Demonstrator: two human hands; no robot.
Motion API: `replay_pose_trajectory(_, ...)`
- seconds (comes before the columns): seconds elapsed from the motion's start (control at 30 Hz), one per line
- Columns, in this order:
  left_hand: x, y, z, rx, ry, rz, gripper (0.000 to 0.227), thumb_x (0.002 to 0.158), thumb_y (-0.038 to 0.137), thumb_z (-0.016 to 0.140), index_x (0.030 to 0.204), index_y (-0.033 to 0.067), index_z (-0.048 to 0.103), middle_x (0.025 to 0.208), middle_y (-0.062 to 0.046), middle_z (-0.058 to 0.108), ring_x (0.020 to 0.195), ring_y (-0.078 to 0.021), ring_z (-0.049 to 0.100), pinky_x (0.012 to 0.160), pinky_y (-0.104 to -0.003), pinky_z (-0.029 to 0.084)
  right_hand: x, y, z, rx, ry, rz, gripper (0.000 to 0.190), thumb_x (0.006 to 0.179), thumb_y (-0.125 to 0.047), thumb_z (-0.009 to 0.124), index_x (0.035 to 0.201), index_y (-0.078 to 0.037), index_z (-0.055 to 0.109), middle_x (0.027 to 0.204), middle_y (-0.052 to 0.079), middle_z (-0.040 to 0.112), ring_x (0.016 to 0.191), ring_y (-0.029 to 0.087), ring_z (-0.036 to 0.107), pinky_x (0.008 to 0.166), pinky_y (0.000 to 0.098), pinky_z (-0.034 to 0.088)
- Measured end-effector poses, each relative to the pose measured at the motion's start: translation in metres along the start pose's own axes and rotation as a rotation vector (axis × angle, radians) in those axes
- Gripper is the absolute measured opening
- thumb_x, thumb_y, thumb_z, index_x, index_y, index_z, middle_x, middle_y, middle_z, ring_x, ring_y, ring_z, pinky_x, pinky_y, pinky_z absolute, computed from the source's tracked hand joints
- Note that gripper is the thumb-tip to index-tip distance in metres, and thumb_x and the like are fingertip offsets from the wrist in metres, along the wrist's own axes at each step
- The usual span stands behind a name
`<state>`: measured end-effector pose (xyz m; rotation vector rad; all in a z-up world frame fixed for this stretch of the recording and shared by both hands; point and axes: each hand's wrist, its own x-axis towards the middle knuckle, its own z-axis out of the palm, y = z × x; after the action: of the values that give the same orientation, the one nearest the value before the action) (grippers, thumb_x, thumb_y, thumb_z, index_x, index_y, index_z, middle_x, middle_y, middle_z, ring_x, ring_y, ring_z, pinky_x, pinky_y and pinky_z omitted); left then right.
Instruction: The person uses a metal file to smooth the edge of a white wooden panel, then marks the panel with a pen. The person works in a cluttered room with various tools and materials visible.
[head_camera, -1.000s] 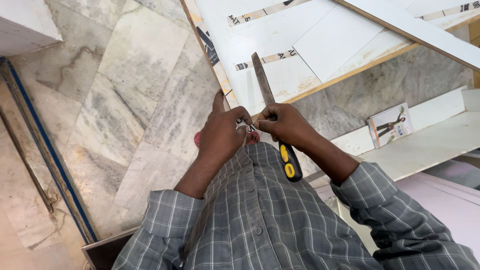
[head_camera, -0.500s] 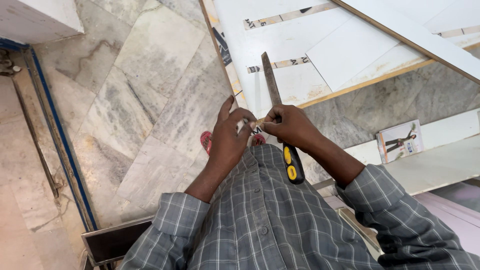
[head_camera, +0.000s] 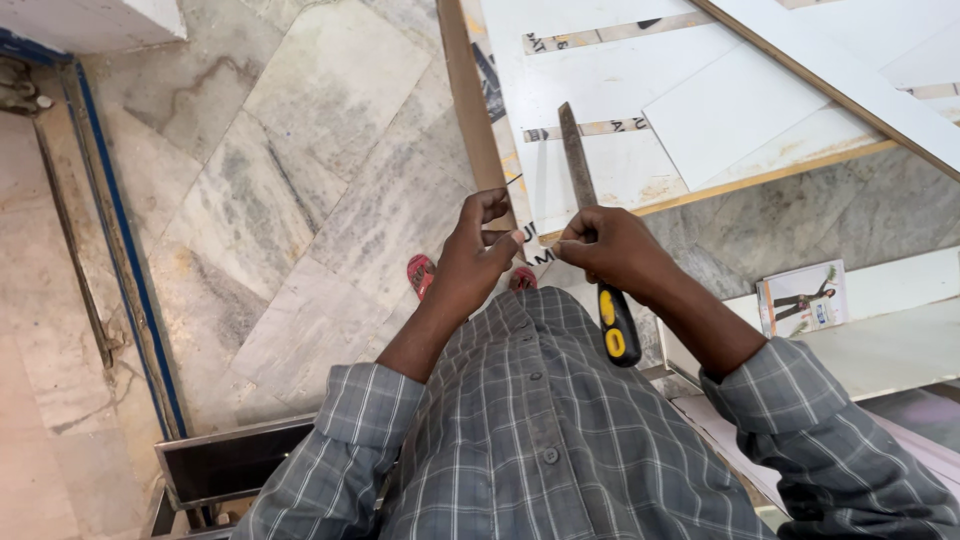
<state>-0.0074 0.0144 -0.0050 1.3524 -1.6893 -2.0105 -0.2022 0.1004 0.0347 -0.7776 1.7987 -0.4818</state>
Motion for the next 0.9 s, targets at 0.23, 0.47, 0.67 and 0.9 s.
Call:
replay_pose_trajectory(0.23,-0.004,0.01,-0.001,0.178,0.059,0.192,0.076,0.087,0.019,0.075,0.151,0.0119,0.036,0.135,-0.015,0.06,0.105,-0.0231,0.073,0.085,-0.034,0.062,-0.004,-0.006,0.0,-0.018,0.008,0.034,0.022,0.088,-0.023,0.075,0.09,-0.002,0.068,0.062,0.006,0.059,0.052,0.013,0.056,0.048,0.0291,0.043)
replay_pose_trajectory(0.47,-0.024,0.009,-0.003,0.44,0.083,0.468,0.055,0.096,0.025,0.075,0.146,0.0272,0.054,0.109,-0.006,0.059,0.093,-0.0193,0.068,0.08,-0.036,0.058,-0.003,-0.007,0.0,-0.025,0.013,0.059,0.022,0.088,-0.022,0.076,0.089,-0.002,0.068,0.064,0.006,0.059,0.053,0.013,0.054,0.05,0.0285,0.043)
replay_pose_trajectory(0.67,-0.022,0.007,-0.002,0.293,0.014,0.365,0.058,0.09,0.02,0.074,0.144,0.0279,0.054,0.109,-0.004,0.054,0.092,-0.0147,0.068,0.081,-0.035,0.059,-0.001,-0.007,0.0,-0.027,0.008,0.076,0.02,0.088,-0.021,0.076,0.088,-0.003,0.068,0.064,0.005,0.059,0.053,0.012,0.053,0.05,0.028,0.043)
replay_pose_trajectory(0.9,-0.021,0.002,0.007,0.153,0.057,0.343,0.081,0.092,0.018,0.074,0.16,0.0287,0.032,0.112,-0.006,0.053,0.091,-0.0144,0.067,0.086,-0.034,0.059,0.0,-0.013,-0.002,-0.073,-0.011,0.112,0.021,0.088,-0.02,0.076,0.091,-0.001,0.069,0.065,0.006,0.06,0.053,0.012,0.053,0.05,0.0288,0.042)
